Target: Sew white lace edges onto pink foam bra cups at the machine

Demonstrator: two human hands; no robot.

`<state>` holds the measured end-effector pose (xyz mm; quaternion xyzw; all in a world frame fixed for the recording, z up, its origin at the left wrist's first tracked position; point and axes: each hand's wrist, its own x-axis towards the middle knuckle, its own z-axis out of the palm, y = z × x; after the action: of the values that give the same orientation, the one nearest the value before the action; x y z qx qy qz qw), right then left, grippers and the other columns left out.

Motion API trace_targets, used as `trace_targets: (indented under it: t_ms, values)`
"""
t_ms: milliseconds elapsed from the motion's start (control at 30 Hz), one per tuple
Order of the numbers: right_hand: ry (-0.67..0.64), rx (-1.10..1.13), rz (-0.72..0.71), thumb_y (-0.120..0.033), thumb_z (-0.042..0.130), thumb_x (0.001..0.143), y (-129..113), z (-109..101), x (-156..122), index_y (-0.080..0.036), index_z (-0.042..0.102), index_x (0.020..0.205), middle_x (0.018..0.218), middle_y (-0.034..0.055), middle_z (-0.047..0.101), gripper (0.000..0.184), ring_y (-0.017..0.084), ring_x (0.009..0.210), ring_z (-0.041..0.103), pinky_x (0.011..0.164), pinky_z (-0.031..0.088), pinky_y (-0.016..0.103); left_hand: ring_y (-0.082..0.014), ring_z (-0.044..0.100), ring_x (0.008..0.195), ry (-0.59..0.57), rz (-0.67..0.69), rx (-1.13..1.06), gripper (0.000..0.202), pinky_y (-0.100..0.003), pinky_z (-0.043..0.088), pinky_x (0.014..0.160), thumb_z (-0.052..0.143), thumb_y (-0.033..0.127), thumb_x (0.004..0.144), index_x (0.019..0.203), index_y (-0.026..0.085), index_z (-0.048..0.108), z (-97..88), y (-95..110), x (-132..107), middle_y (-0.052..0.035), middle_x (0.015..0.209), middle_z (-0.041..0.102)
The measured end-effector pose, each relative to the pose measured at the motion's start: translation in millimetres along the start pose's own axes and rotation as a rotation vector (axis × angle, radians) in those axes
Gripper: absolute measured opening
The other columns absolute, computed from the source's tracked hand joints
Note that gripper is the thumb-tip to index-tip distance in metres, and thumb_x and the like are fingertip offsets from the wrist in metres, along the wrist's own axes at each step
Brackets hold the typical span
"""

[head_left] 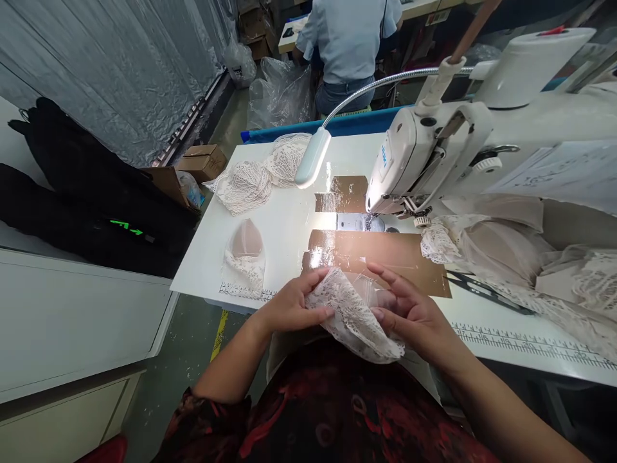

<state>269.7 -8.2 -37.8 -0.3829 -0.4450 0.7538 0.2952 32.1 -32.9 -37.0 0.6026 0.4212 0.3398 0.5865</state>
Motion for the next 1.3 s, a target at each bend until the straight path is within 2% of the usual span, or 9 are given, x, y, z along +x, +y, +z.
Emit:
trace_targets:
  t_ms: [100, 267, 467, 633, 733, 833, 1000, 1167, 1300]
  values:
    - [-0.033, -0.062, -0.007, -0.035, 0.067, 0.081, -1, 3, 2, -0.027, 0.032, 0.144, 0.064, -0.0054, 0.053, 0.073, 0.009, 0.053, 0.045, 0.049, 0.037, 0.021, -0.0231, 0.052, 0.118, 0.143, 0.167, 0.263, 0.066, -0.033, 0.043, 0.097, 0.062, 0.021, 0.081, 0.142, 0.024, 0.036, 0.9, 1, 8, -0.0107, 0.139, 0.048]
    - [-0.046, -0.167, -0.061, -0.041, 0.063, 0.083, 3, -3, 5, -0.027, 0.037, 0.143, 0.073, -0.0014, 0.058, 0.067, 0.011, 0.058, 0.052, 0.052, 0.042, 0.024, -0.0165, 0.061, 0.090, 0.077, 0.396, 0.399, 0.022, -0.027, 0.049, 0.079, 0.058, 0.019, 0.086, 0.106, 0.018, 0.066, 0.2, 8, 20, -0.0080, 0.098, 0.065]
    - [0.001, -0.456, -0.213, -0.040, 0.060, 0.085, 2, -10, 7, -0.027, 0.066, 0.114, 0.094, 0.0031, 0.068, 0.033, 0.018, 0.083, 0.062, 0.072, 0.048, 0.030, -0.0206, 0.057, 0.100, 0.013, 0.446, 0.434, 0.011, -0.035, 0.046, 0.091, 0.060, 0.023, 0.084, 0.080, 0.015, 0.065, 6.2, 34, 18, -0.0105, 0.100, 0.061]
    - [-0.014, -0.485, -0.223, -0.039, 0.056, 0.087, 2, -12, 10, -0.023, 0.069, 0.095, 0.082, 0.0025, 0.066, 0.023, 0.016, 0.071, 0.057, 0.064, 0.045, 0.027, -0.0208, 0.059, 0.100, -0.125, 0.408, 0.348, 0.015, -0.040, 0.038, 0.102, 0.050, 0.023, 0.090, 0.081, 0.017, 0.061, 10.9, 53, 5, -0.0102, 0.100, 0.064]
    - [-0.077, -0.387, -0.158, -0.040, 0.056, 0.087, 3, -8, 10, -0.021, 0.067, 0.088, 0.072, 0.0006, 0.061, 0.022, 0.012, 0.059, 0.049, 0.054, 0.039, 0.024, -0.0163, 0.059, 0.079, 0.045, 0.295, 0.365, 0.019, -0.037, 0.041, 0.095, 0.045, 0.024, 0.092, 0.081, 0.018, 0.058, 16.3, 44, 8, -0.0043, 0.080, 0.063]
    - [-0.133, -0.285, -0.094, -0.041, 0.056, 0.086, 4, -3, 12, -0.019, 0.065, 0.080, 0.068, 0.0001, 0.058, 0.025, 0.010, 0.056, 0.046, 0.051, 0.037, 0.023, -0.0178, 0.056, 0.086, 0.225, 0.221, 0.322, 0.023, -0.031, 0.042, 0.084, 0.046, 0.031, 0.092, 0.077, 0.017, 0.056, 24.9, 23, 18, -0.0073, 0.091, 0.060]
    - [-0.111, -0.251, -0.090, -0.050, 0.053, 0.086, -2, -4, 14, -0.020, 0.067, 0.093, 0.072, 0.0010, 0.061, 0.033, 0.013, 0.059, 0.049, 0.054, 0.039, 0.024, -0.0097, 0.038, 0.059, 0.346, 0.099, 0.144, 0.035, -0.023, 0.032, 0.056, 0.046, 0.039, 0.093, 0.066, 0.017, 0.046, 41.1, -3, 30, 0.0027, 0.063, 0.042]
    - [-0.397, -0.413, -0.195, -0.049, 0.066, 0.076, -13, -9, 6, -0.019, 0.070, 0.091, 0.089, 0.0045, 0.065, 0.034, 0.024, 0.084, 0.059, 0.078, 0.045, 0.032, -0.0082, 0.030, 0.056, 0.536, 0.099, 0.037, 0.042, -0.023, 0.027, 0.052, 0.046, 0.045, 0.092, 0.062, 0.018, 0.038, 41.8, -3, 30, 0.0048, 0.060, 0.033]
    - [-0.296, -0.471, -0.129, -0.039, 0.072, 0.073, -8, -11, 3, -0.019, 0.066, 0.092, 0.089, 0.0032, 0.065, 0.028, 0.023, 0.083, 0.059, 0.075, 0.047, 0.031, -0.0074, 0.026, 0.053, 0.537, 0.080, -0.001, 0.047, -0.023, 0.024, 0.050, 0.047, 0.049, 0.091, 0.059, 0.018, 0.033, 38.3, 0, 30, 0.0052, 0.058, 0.028]
